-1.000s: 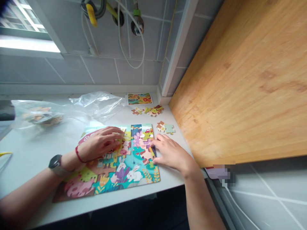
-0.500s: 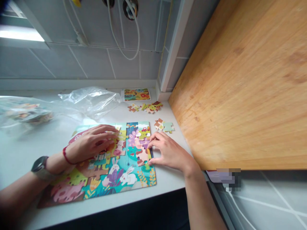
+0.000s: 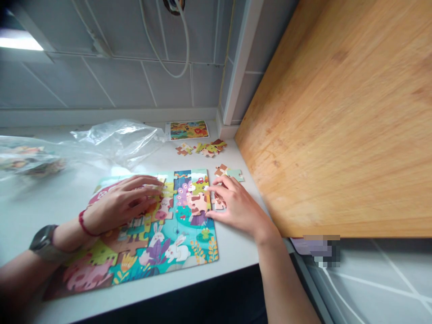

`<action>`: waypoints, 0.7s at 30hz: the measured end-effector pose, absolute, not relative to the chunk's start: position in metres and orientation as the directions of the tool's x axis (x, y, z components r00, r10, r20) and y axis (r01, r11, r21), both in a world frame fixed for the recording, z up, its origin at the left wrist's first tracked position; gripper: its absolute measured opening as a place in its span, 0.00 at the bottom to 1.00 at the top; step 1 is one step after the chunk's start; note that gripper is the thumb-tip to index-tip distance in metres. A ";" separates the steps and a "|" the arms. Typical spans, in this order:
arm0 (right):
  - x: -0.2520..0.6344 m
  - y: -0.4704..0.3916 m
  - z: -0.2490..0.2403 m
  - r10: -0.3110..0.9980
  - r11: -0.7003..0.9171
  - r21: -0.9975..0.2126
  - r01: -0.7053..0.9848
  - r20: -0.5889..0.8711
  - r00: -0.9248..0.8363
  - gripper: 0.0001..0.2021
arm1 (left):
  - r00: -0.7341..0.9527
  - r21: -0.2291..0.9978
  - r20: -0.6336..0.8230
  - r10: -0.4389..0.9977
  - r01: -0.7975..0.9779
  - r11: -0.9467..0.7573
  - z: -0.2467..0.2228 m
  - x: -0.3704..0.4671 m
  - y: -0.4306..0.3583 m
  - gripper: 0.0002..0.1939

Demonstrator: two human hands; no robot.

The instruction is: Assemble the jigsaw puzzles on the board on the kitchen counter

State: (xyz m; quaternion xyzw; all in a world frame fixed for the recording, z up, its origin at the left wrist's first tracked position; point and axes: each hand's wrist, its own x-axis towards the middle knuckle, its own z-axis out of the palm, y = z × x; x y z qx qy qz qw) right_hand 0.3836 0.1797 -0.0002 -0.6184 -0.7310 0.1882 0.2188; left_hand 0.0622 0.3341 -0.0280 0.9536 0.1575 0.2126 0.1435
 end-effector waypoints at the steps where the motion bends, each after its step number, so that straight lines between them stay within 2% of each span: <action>1: 0.384 0.179 -0.001 0.988 0.153 -0.538 0.829 0.084 -0.128 0.27 | 0.862 0.336 0.359 0.359 0.239 -0.911 -0.028 0.062 0.334 0.12; 8: 0.380 0.179 -0.008 0.976 0.218 -0.482 0.849 0.092 -0.198 0.25 | 0.869 0.315 0.354 0.345 0.236 -0.919 -0.027 0.062 0.333 0.12; 14: 0.382 0.181 -0.007 0.976 0.210 -0.481 0.851 0.147 -0.158 0.29 | 0.867 0.316 0.352 0.352 0.244 -0.917 -0.027 0.062 0.333 0.12; 21: 0.381 0.182 -0.010 0.974 0.228 -0.499 0.836 0.127 -0.190 0.20 | 0.867 0.313 0.341 0.363 0.259 -0.914 -0.027 0.062 0.332 0.13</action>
